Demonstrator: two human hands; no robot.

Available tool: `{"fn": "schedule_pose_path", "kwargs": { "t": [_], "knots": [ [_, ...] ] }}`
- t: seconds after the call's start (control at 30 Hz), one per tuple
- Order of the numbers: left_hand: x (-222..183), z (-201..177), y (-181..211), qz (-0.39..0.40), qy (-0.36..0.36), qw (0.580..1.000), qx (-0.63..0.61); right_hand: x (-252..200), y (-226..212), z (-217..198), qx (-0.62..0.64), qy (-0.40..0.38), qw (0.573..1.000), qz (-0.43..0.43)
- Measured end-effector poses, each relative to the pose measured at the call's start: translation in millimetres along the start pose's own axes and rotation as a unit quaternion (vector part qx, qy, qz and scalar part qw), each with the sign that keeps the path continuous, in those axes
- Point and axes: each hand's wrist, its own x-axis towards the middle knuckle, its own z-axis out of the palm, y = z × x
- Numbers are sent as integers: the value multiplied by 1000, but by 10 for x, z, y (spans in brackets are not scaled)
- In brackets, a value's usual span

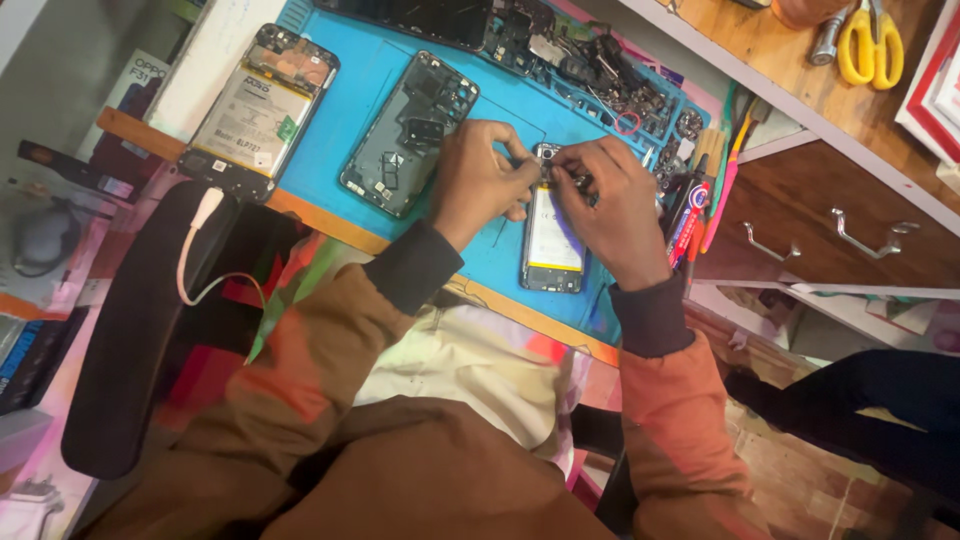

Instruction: The person handles various mobile phone components on a repair bench, picking up and setting down phone bodies, internal batteries, and small circuit boards.

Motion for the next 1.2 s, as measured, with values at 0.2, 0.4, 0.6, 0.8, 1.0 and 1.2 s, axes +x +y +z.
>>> {"fn": "schedule_pose_path", "kwargs": {
  "t": [0.2,0.4,0.6,0.8,1.0,1.2],
  "knots": [
    [-12,49,23,16,8,999,-31,14,-66,-2,3,5,1000,0],
    [-504,-304,259,133,104,969,180,-11,-163,-69,46,14,998,33],
    [-946,-1159,352,215,184,881,378,8,-174,-57,42,45,997,44],
    [-958,-1217,287,196,149,881,404,-17,-208,-94,60,70,993,68],
    [-906,-1189,240,192,137,871,430,-11,-188,-87,47,81,993,70],
    [-900,-1085,294,166,153,867,445,-18,-173,-88,44,75,994,63]
  ]
}}
